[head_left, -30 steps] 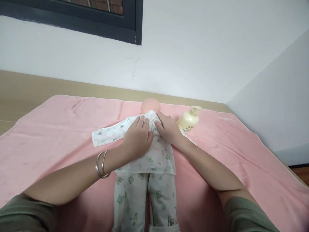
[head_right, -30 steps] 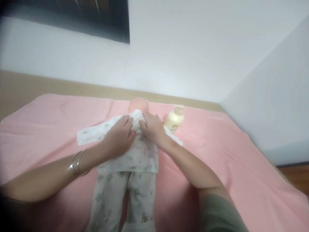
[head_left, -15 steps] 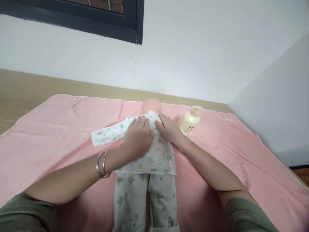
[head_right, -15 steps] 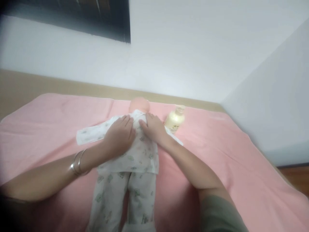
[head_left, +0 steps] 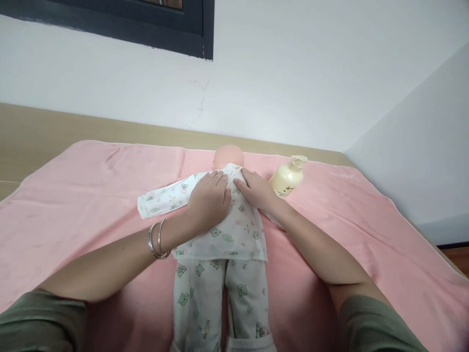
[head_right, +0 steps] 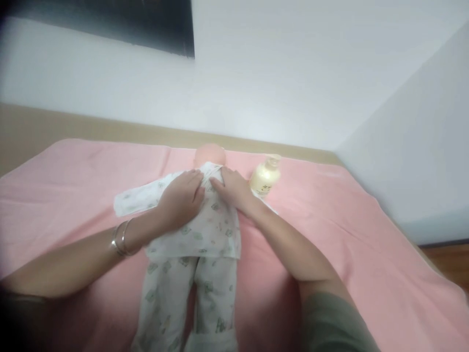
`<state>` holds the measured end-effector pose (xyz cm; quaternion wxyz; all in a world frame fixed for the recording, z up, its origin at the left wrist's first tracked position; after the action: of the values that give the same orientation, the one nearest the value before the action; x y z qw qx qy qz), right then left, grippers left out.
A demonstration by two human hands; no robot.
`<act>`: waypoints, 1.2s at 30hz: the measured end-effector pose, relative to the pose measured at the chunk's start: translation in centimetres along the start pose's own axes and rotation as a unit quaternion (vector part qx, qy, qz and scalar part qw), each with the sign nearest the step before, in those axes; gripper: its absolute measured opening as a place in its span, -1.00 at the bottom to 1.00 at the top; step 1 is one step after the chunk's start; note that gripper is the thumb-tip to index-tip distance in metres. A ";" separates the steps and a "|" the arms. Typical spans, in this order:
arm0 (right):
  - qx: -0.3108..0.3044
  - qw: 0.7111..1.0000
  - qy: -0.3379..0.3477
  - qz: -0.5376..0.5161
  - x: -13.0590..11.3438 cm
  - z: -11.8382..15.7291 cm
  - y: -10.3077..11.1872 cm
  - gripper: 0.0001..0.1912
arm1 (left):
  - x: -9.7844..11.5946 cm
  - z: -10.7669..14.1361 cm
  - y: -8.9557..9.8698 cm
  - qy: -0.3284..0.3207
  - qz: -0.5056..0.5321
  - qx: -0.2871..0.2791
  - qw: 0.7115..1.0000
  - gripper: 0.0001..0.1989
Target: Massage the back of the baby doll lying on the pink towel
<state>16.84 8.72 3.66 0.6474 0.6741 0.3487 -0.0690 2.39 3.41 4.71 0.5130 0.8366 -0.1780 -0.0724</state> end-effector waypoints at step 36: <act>0.148 0.971 0.179 -0.052 -4.2 3.7 1.9 -0.48 | -2.7 0.7 -2.4 0.145 0.201 0.078 0.966 -0.61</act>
<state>16.09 3.82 6.98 0.4628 0.7451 0.4793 -0.0312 0.18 4.78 2.11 0.4706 0.8225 -0.2717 0.1681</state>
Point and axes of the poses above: each hand's wrist, its own z-axis away from the middle knuckle, its own y-axis out of the back of the hand, x = y × z, the point moved 5 cm from there along -z, towards the middle knuckle, and after that the axes turned 14 degrees about -z, right-handed, at the moved point
